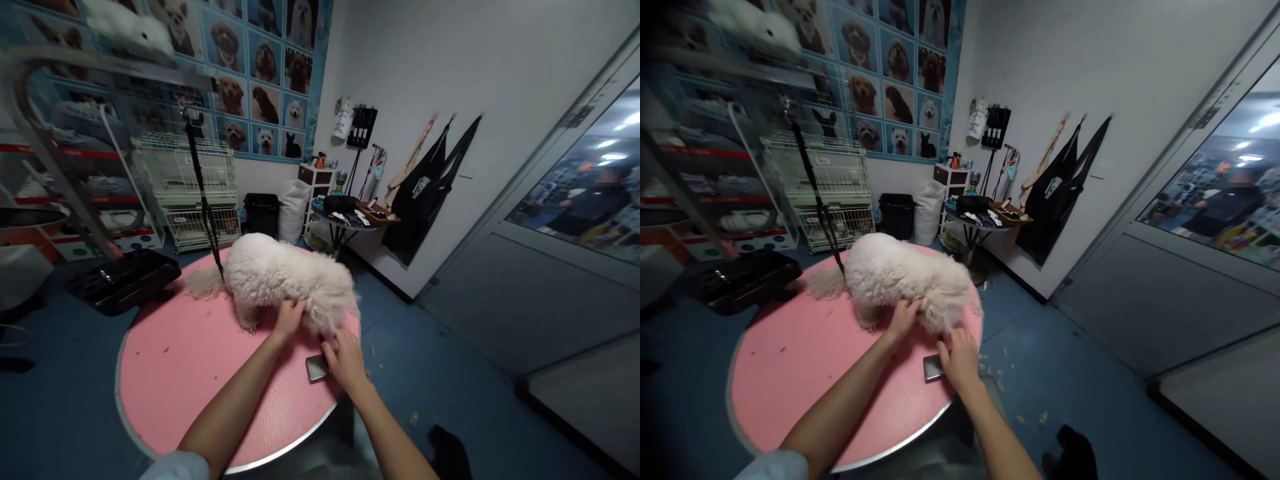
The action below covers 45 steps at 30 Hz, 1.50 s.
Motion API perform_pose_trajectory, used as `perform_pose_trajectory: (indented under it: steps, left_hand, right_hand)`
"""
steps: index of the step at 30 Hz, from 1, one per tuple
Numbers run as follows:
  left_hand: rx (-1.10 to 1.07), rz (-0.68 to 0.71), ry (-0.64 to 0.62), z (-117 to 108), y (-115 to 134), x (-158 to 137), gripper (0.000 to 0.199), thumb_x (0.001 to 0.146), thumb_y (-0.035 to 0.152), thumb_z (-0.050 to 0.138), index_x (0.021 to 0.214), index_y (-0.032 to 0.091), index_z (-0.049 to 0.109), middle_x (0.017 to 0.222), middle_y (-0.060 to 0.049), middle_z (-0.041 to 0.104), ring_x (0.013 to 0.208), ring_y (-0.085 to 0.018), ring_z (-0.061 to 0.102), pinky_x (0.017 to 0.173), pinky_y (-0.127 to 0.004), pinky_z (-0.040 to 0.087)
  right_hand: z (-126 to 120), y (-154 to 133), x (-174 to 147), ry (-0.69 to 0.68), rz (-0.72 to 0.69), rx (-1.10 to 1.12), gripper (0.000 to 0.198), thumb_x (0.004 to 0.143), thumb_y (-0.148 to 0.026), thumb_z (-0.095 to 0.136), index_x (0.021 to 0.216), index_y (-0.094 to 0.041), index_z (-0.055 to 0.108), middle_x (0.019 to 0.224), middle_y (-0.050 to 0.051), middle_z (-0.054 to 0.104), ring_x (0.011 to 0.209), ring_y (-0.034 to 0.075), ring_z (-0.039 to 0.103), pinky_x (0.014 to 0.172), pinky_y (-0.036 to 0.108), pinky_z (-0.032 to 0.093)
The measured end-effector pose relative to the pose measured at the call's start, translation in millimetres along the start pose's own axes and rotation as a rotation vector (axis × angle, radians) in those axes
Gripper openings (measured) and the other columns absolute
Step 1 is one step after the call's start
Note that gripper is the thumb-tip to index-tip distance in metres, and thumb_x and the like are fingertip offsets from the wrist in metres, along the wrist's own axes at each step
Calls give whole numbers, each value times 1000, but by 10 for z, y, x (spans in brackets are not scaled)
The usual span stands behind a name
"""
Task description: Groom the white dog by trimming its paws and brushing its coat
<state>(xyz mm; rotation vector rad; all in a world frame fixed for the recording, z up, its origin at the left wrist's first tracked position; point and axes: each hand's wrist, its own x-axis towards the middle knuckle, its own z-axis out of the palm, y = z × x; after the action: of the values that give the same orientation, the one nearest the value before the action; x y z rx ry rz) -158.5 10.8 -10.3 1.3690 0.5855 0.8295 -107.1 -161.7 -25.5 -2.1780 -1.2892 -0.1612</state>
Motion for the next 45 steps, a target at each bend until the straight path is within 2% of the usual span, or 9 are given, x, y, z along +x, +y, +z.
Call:
perform_pose_trajectory:
  steps: [3, 7, 11, 16, 23, 28, 36, 42, 45]
  left_hand:
    - [140, 76, -95, -80, 123, 2, 34, 72, 34, 53, 44, 16, 50, 41, 4, 39, 42, -10, 35, 43, -23, 26]
    - [298, 408, 34, -127, 428, -68, 27, 83, 29, 46, 70, 16, 66, 64, -2, 60, 60, -15, 53, 59, -25, 41]
    - [697, 716, -232, -7, 651, 82, 29, 86, 30, 47, 107, 19, 63, 103, -9, 66, 98, -24, 58, 91, -39, 42]
    - [1278, 808, -336, -28, 691, 565, 66, 75, 35, 63, 133, 11, 43, 136, -17, 49, 124, -32, 42, 107, -46, 28]
    - [1273, 802, -440, -160, 899, 717, 39, 77, 16, 50, 115, 14, 59, 121, -12, 60, 112, -25, 52, 103, -38, 33]
    - [1213, 726, -431, -154, 1001, 823, 31, 80, 17, 47, 106, 18, 64, 103, -8, 68, 95, -22, 59, 90, -35, 40]
    - [1337, 512, -183, -79, 954, 1023, 22, 84, 23, 44, 75, 19, 64, 76, -6, 65, 73, -21, 57, 69, -32, 40]
    - [1350, 349, -112, 48, 1109, 1004, 19, 83, 20, 46, 74, 19, 63, 77, -7, 65, 79, -22, 58, 75, -34, 42]
    - [1253, 306, 44, 156, 1174, 827, 20, 80, 13, 48, 87, 18, 65, 90, -8, 67, 88, -23, 59, 83, -36, 43]
  right_hand:
    - [-178, -222, 445, 82, -148, 45, 25, 85, -23, 47, 106, -23, 61, 103, 9, 61, 97, 23, 54, 87, 36, 41]
    - [-228, -120, 1078, 175, -145, -5, 39, 73, -14, 57, 112, -20, 61, 127, 13, 47, 118, 29, 42, 98, 44, 36]
    - [-154, 226, 1408, 157, -191, 152, 47, 69, -8, 54, 115, -18, 61, 121, 12, 51, 113, 26, 47, 97, 39, 40]
    - [-235, 510, 1539, 57, -287, 296, 48, 72, -2, 43, 110, -21, 65, 112, 6, 61, 106, 20, 55, 96, 33, 42]
    - [-599, 241, 1644, -115, -364, 222, 38, 77, -21, 58, 115, -20, 62, 116, 10, 60, 108, 26, 53, 95, 38, 39]
    - [-479, 26, 2123, -239, -508, 350, 27, 71, -21, 61, 98, -18, 61, 95, 4, 63, 86, 19, 55, 79, 30, 44]
    - [-96, 295, 2374, -353, -388, 774, 17, 71, -12, 51, 82, -19, 62, 91, 0, 65, 88, 17, 57, 83, 28, 44]
    - [-60, 266, 2395, -430, -100, 1036, 13, 72, -20, 57, 82, -19, 66, 109, 7, 66, 106, 22, 57, 97, 36, 39]
    - [-83, 285, 2389, -450, -9, 1120, 11, 71, -23, 59, 79, -20, 66, 105, 7, 67, 103, 21, 59, 96, 37, 40]
